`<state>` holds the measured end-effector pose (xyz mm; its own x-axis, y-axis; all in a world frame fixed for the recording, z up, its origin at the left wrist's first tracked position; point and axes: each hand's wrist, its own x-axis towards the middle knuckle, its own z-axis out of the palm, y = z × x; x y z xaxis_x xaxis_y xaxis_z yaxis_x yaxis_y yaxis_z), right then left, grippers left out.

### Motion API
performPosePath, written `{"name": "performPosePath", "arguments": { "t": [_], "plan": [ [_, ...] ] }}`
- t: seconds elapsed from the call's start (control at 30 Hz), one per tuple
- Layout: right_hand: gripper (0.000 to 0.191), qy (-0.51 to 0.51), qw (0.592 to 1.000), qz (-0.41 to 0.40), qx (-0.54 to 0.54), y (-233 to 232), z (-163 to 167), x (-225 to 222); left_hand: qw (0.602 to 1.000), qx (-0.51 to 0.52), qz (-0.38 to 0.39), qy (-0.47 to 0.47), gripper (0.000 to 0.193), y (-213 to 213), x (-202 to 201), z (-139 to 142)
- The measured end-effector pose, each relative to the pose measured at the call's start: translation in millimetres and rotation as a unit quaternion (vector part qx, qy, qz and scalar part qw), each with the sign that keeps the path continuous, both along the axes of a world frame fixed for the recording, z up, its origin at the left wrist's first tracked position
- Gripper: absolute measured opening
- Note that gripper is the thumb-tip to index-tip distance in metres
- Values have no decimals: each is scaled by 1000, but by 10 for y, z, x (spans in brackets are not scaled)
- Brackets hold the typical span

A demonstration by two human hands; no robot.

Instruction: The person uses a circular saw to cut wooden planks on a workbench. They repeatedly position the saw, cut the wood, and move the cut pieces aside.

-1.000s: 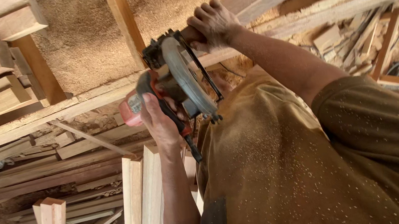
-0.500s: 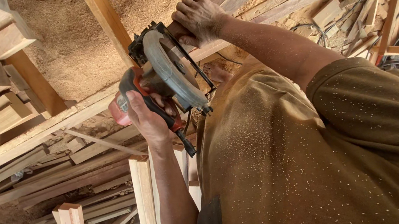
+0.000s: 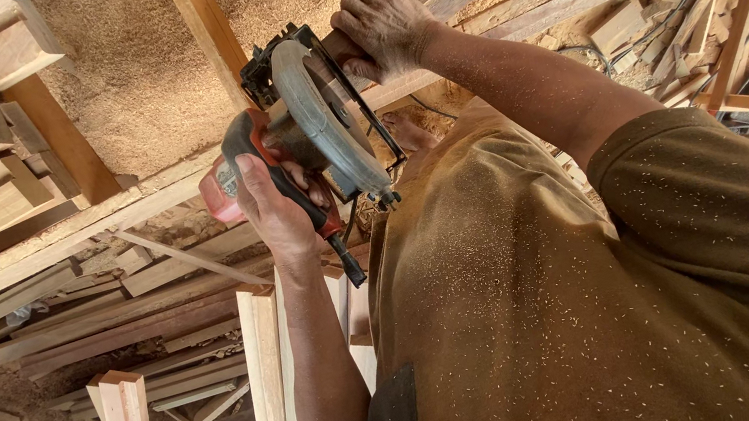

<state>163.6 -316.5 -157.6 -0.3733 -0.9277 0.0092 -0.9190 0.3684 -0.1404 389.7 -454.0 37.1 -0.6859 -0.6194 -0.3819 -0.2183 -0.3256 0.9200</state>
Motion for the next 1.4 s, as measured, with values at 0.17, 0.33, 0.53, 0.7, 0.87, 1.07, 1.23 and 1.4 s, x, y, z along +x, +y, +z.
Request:
{"name": "performPosePath", "arguments": {
  "t": [0.17,0.33,0.53,0.7,0.87,1.07,1.23,1.4],
  "plan": [
    [66,-5,1000,-1,-6,19,14,1,1000,-8,-9,16,54,13,-19,16],
    [65,8,1000,4,-16,17,15,-2,999,-15,-15,33,57,-1,-58,39],
    [67,-4,1000,2,-17,27,21,3,1000,5,1,25,49,-53,-81,25],
    [66,-11,1000,4,-4,24,19,-7,1000,-17,-5,18,50,-99,-103,-30],
    [65,-24,1000,3,-13,27,9,-26,1000,-28,-5,7,52,-136,-166,-56],
    [66,-14,1000,2,-4,14,30,-27,1000,-20,-7,16,58,-162,-233,-8],
    [65,-24,1000,6,7,15,60,-38,998,-37,-29,29,58,-219,-302,9],
    [63,-40,999,6,-1,31,49,-49,998,-41,-33,29,58,-255,-364,12]
  ]
}}
